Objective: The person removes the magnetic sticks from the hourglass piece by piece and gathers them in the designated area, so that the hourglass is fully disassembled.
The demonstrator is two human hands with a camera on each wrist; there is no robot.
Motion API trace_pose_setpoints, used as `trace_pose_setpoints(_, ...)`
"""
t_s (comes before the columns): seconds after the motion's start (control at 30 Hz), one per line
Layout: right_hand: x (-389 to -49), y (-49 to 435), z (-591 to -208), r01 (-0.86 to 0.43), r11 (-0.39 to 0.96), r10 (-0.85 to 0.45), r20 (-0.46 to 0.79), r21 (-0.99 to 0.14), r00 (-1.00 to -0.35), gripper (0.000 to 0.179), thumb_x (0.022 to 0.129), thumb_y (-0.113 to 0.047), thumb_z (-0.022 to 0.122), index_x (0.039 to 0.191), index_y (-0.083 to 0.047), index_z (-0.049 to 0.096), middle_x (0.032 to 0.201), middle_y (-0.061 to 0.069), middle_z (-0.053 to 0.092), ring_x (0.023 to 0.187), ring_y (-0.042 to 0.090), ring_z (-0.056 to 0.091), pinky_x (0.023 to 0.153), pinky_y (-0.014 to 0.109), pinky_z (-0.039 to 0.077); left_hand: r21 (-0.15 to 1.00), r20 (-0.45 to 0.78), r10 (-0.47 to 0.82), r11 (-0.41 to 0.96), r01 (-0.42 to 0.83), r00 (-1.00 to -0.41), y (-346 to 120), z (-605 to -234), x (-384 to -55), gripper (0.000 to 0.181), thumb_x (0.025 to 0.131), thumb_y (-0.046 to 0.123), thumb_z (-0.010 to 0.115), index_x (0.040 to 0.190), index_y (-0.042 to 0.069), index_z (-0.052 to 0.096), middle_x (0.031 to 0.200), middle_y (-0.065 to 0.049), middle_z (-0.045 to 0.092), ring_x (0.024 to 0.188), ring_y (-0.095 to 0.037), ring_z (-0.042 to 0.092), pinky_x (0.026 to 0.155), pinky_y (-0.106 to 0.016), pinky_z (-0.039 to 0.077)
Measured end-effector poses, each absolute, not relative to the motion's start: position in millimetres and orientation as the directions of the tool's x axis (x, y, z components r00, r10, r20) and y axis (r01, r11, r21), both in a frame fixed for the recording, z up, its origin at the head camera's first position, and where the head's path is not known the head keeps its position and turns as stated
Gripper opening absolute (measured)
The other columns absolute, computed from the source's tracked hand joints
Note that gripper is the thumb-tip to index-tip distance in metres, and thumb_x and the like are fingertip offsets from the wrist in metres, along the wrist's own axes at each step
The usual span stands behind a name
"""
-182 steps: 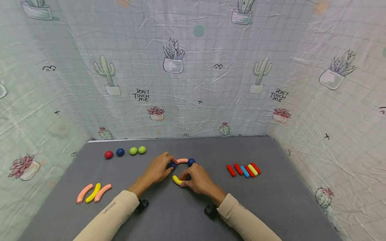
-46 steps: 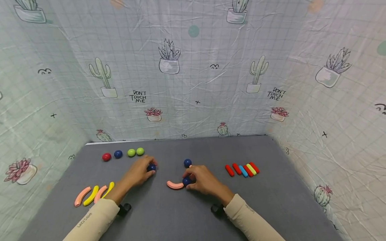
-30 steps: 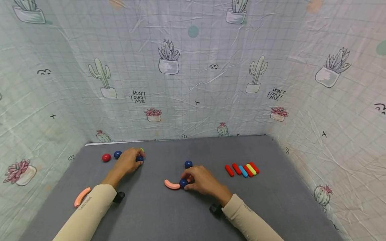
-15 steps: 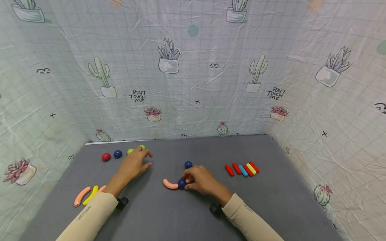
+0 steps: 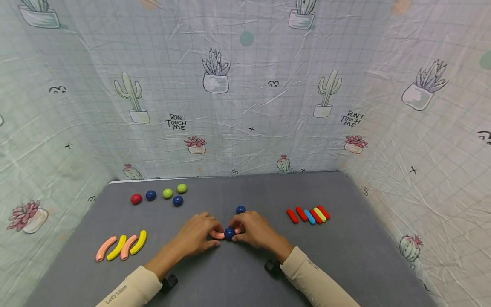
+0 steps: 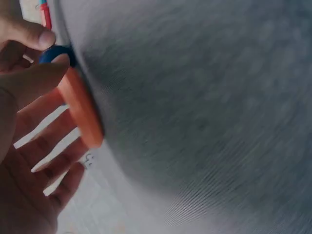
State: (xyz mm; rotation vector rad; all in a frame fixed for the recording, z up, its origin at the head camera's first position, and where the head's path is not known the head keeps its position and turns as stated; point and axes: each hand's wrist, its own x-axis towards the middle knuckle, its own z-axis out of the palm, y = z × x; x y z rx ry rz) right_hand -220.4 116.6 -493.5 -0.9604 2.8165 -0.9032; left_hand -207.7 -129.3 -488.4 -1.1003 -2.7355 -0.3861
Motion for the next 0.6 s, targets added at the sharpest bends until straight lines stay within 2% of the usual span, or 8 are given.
trace_pose_setpoints(0.1, -219.3, 116.4, -493.1, -0.547, 0.645, -0.565, 0.150, -0.534, -0.812, 0.027, 0.086, -0.025, 0.091, 0.110, -0.021, 0.080, 0.095, -0.007, 0.079, 0.084, 0.002, 0.071, 0.070, 0.019, 0.053, 0.182, 0.265, 0.638, 0.703, 0.688, -0.723, -125.3, -493.6, -205.9, 0.029, 0.081, 0.029, 0.094, 0.102, 0.019, 0.077, 0.093, 0.007, 0.072, 0.089, -0.012, 0.061, 0.077, -0.035, 0.049)
trace_pose_setpoints(0.3, -218.8, 115.0, -494.2, -0.544, 0.660, -0.555, 0.153, -0.517, -0.818, 0.026, 0.087, -0.028, 0.090, 0.110, -0.021, 0.080, 0.091, -0.008, 0.077, 0.079, -0.001, 0.067, 0.068, 0.019, 0.051, 0.304, 0.234, 0.611, 0.693, 0.653, -0.757, -122.8, -498.2, -203.1, 0.024, 0.088, 0.022, 0.088, 0.106, 0.016, 0.073, 0.082, 0.008, 0.063, 0.074, -0.002, 0.051, 0.064, -0.023, 0.044)
trace_pose_setpoints(0.47, -219.3, 113.9, -495.6, -0.549, 0.663, -0.552, 0.164, -0.509, -0.818, 0.027, 0.088, -0.030, 0.090, 0.111, -0.021, 0.080, 0.092, -0.009, 0.078, 0.080, -0.002, 0.067, 0.069, 0.018, 0.052, 0.366, 0.262, 0.605, 0.658, 0.658, -0.752, -129.5, -499.8, -200.1, 0.010, 0.096, 0.010, 0.075, 0.105, 0.013, 0.073, 0.081, 0.008, 0.063, 0.069, -0.001, 0.051, 0.062, -0.021, 0.042)
trace_pose_setpoints(0.6, -219.8, 117.1, -494.7, -0.551, 0.654, -0.555, 0.166, -0.518, -0.815, 0.028, 0.087, -0.029, 0.090, 0.111, -0.020, 0.080, 0.095, -0.007, 0.079, 0.083, 0.000, 0.069, 0.073, 0.021, 0.054, 0.432, 0.227, 0.563, 0.673, 0.601, -0.794, -147.2, -496.9, -197.5, 0.009, 0.098, 0.008, 0.072, 0.106, 0.013, 0.074, 0.081, 0.008, 0.062, 0.067, -0.001, 0.050, 0.060, -0.021, 0.041)
